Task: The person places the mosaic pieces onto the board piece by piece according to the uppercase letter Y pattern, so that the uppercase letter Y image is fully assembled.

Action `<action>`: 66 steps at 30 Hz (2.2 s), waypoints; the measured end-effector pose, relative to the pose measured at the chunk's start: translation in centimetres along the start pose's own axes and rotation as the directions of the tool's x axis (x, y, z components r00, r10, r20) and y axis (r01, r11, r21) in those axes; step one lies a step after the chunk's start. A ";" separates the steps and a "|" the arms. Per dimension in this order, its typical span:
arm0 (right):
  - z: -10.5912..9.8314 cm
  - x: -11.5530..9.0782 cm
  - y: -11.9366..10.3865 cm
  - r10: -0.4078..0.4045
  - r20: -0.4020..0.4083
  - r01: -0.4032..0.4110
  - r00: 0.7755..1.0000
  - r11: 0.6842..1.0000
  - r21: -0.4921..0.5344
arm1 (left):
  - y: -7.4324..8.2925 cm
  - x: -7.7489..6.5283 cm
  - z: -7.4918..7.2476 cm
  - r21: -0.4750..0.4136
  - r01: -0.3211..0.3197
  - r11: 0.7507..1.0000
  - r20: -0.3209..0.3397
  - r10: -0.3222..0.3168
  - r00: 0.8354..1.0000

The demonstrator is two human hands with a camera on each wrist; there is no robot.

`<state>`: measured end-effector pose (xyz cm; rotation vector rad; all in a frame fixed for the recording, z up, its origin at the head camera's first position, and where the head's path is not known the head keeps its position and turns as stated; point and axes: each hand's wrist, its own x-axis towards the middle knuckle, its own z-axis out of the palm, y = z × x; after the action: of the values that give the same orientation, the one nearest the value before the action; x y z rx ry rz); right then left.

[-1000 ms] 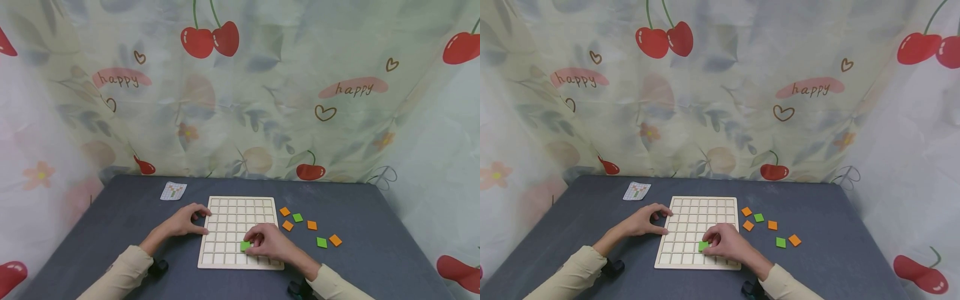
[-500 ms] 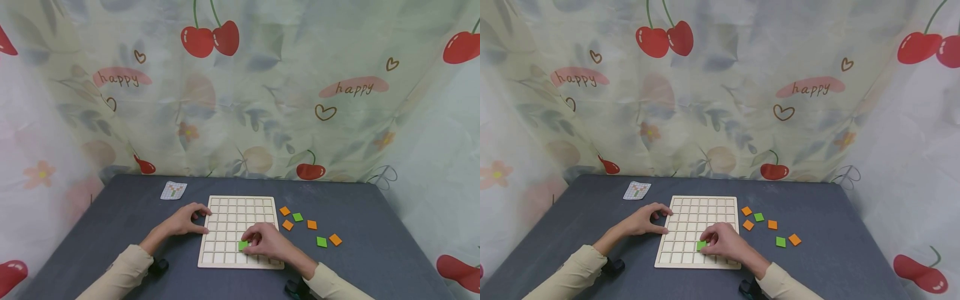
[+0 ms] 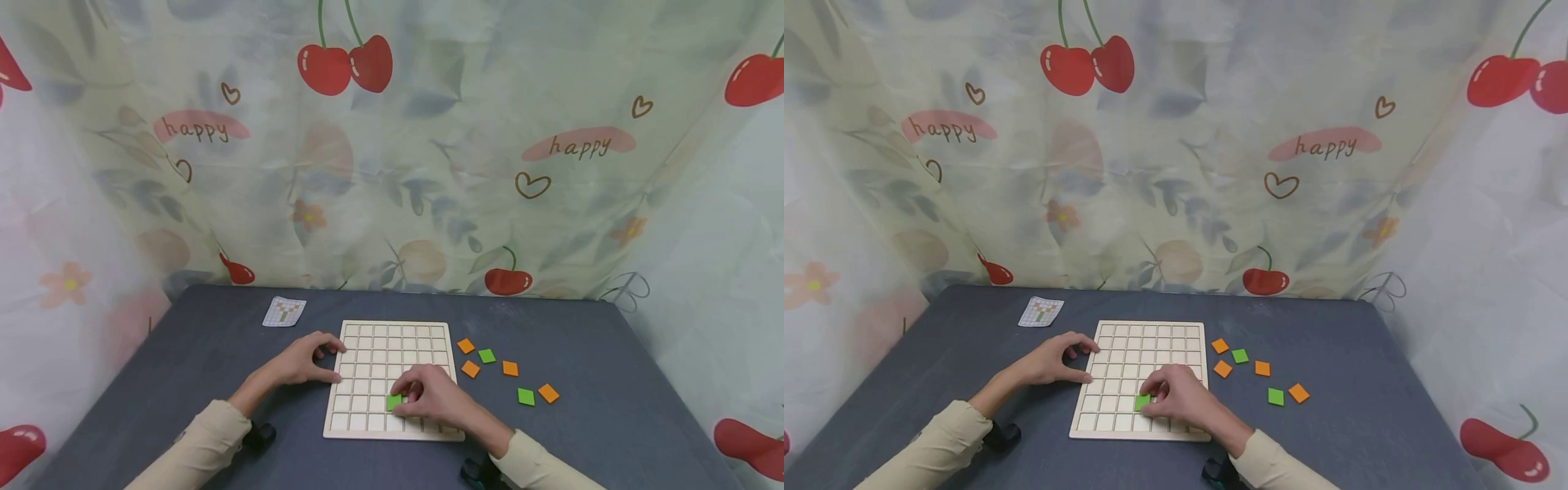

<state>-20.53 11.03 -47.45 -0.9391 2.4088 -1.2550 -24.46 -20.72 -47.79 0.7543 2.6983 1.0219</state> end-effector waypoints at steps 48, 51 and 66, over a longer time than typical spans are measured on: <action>-5.4 -4.1 2.3 0.018 -0.032 -0.015 0.999 0.994 0.111 | -0.4 0.3 0.0 0.003 0.007 1.000 0.011 -0.007 1.000; -6.2 -5.0 2.9 0.019 -0.042 -0.014 0.999 0.991 0.133 | -0.3 0.2 0.0 0.000 0.002 1.000 0.013 -0.002 1.000; -9.1 -8.5 4.5 0.053 -0.072 -0.044 0.996 0.991 0.124 | -0.4 0.2 -0.1 -0.004 -0.006 1.000 0.019 0.006 1.000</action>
<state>-20.59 24.22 -46.24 -0.8077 2.3642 -1.4252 -24.81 -20.90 -47.98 0.7676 2.6785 1.0161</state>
